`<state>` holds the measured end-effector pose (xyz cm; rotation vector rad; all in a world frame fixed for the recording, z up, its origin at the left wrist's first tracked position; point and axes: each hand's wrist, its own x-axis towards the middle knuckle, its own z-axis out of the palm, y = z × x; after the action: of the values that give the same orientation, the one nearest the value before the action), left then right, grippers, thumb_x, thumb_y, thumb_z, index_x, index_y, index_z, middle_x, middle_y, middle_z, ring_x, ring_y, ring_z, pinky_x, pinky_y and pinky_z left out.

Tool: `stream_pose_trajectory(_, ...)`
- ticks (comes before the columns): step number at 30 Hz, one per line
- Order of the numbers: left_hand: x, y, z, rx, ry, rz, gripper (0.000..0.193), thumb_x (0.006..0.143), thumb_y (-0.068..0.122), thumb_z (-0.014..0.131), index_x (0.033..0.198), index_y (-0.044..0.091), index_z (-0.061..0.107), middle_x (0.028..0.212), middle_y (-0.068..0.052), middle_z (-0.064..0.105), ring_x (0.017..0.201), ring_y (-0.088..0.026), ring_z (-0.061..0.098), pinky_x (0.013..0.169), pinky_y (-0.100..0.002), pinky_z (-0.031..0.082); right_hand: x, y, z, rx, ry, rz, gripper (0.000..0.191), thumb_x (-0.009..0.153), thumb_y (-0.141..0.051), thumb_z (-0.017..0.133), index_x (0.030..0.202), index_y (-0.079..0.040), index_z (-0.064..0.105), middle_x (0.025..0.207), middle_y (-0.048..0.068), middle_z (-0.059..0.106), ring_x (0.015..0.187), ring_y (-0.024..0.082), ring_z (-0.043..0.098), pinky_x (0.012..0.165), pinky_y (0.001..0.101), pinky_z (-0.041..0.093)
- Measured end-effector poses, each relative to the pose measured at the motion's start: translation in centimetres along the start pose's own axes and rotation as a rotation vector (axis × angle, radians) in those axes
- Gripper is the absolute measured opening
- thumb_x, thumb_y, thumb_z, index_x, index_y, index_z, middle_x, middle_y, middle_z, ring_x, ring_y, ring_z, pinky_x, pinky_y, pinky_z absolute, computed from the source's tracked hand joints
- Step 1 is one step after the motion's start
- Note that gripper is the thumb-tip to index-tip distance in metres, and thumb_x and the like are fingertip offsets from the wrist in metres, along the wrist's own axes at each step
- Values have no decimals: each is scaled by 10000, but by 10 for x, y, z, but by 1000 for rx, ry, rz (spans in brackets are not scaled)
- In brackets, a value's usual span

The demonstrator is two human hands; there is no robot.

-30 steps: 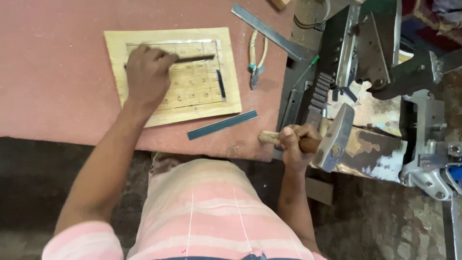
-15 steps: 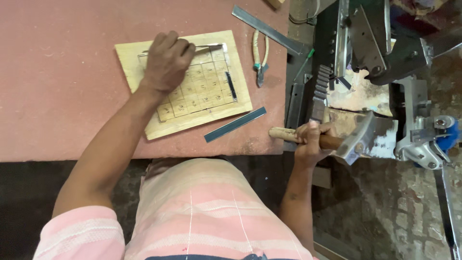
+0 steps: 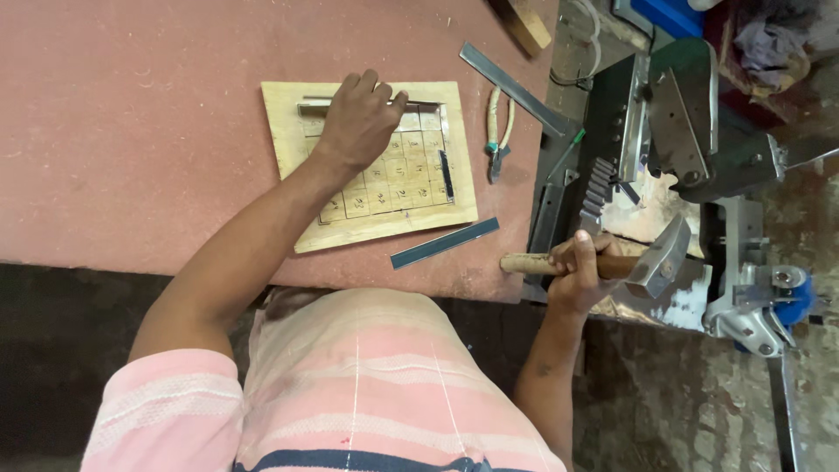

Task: The person assembles a wooden puzzle by placing numbered wooden pieces into a rectangular frame on a workbench. They use a metal ruler and a chisel to mark and adjust the frame, then continue placing pieces until the grid is filled.

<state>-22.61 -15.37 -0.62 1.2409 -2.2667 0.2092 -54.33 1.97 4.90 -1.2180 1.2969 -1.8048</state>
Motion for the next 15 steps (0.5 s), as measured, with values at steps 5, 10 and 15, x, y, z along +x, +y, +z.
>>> stream_pose_trajectory(5,6,0,6,-8,-88,-4,227,953,81,622,1107,50,786,906,-113,739,1005,-274,642,872,-401,495,6,3,0,-1,0,-1,330,1024,6,621,807,-108,401,611,4,384,484,129,401,505,303,420)
stream_pose_trajectory(10,12,-4,15,-23,-75,7,192,930,95,633,1021,42,793,883,-101,735,971,-264,637,830,-400,490,9,4,2,0,-3,18,316,1034,-3,609,814,-99,404,619,6,379,486,121,392,497,288,403)
stream_pose_trajectory(15,12,-5,22,24,-136,13,173,959,118,631,921,42,781,886,-101,740,984,-251,645,841,-393,508,12,4,8,-12,-19,26,320,1025,-5,614,810,-105,400,616,0,369,475,115,385,486,287,395)
